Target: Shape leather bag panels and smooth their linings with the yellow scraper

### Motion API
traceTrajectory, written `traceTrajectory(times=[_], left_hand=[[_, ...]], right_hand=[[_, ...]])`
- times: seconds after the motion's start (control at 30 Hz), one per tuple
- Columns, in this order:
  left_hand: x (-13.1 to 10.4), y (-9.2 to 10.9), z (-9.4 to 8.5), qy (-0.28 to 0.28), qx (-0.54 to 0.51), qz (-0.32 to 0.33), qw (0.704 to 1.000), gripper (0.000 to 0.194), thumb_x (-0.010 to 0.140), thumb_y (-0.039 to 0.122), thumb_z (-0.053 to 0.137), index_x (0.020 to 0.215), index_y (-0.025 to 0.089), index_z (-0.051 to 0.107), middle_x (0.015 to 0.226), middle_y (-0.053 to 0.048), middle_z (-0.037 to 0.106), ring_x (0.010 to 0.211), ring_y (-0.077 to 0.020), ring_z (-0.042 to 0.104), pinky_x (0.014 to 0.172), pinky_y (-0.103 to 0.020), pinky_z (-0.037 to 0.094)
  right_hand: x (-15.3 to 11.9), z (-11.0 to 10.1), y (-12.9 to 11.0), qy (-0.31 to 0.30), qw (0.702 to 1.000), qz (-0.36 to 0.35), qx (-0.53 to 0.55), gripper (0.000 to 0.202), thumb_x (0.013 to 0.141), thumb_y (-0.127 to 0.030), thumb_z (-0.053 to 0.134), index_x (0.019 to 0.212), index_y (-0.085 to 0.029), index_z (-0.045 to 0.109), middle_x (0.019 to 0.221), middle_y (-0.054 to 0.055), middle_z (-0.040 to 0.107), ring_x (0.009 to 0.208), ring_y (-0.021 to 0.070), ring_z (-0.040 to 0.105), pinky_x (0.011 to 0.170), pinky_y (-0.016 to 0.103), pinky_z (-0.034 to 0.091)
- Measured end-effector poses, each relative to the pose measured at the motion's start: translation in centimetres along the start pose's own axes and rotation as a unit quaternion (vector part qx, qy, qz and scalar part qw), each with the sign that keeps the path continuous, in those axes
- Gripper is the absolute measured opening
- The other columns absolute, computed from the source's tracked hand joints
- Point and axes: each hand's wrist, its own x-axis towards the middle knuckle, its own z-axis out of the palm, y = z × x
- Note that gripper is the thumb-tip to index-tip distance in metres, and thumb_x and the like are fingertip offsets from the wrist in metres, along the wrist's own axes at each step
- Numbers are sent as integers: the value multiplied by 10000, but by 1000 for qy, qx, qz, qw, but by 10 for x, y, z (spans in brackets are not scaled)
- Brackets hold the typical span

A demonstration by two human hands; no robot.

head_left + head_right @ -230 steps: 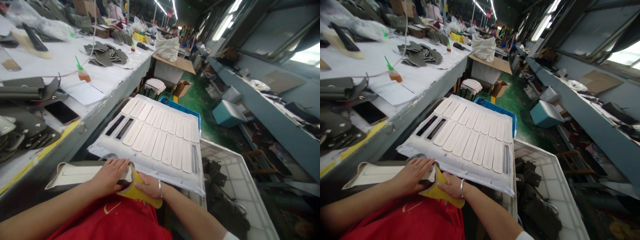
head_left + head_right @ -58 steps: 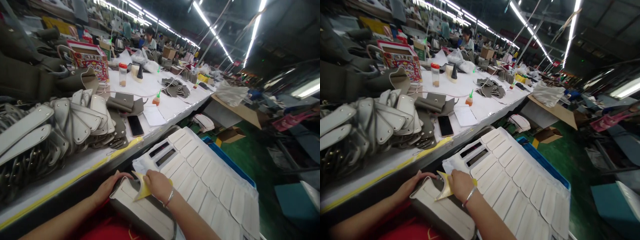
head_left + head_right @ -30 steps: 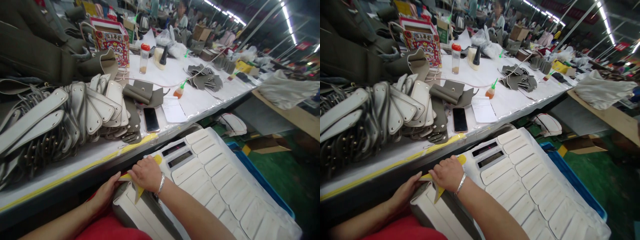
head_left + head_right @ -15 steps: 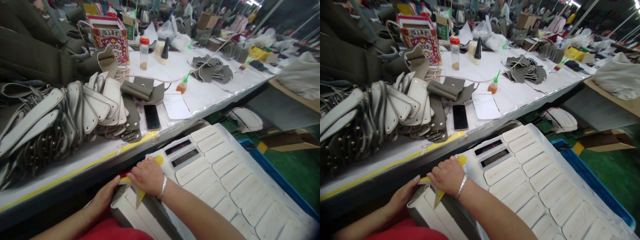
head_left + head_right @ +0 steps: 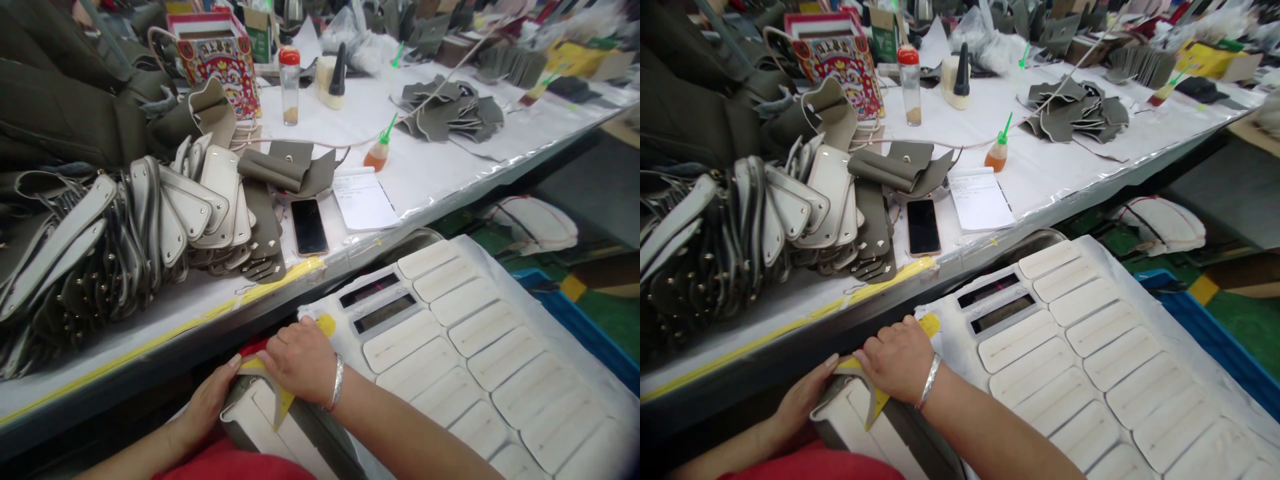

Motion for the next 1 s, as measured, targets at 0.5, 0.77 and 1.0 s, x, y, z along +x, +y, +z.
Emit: traceTrajectory(times=[0.5, 0.77, 1.0], left_hand=[[8, 63, -16, -123, -117, 16, 985, 494, 936, 427, 246, 1275, 182, 509, 1284, -45, 559, 1172, -223, 496, 1076, -368, 329], [24, 88, -26, -245, -173, -28, 953, 472, 907, 469, 377, 1290, 207, 467, 1197, -64, 602, 987, -209, 577, 896, -313, 435], [39, 109, -47, -312, -88, 83, 942, 453, 856, 549, 426, 1161, 270, 614, 1156, -30, 633, 1084, -246, 543, 968, -345, 385]], right_hand=[[-13, 1, -13, -82, 994, 66, 35, 412, 956, -409, 282, 801, -194, 597, 679, 50, 649, 611, 186, 578, 620, 346, 302], [-29, -15, -23, -149, 976, 158, 28, 401, 958, -368, 272, 898, -177, 619, 733, 73, 676, 656, 205, 633, 588, 301, 409], [-29, -21, -38, -143, 952, 271, 23, 396, 920, -423, 374, 813, -209, 690, 726, 110, 691, 681, 243, 665, 594, 342, 493]])
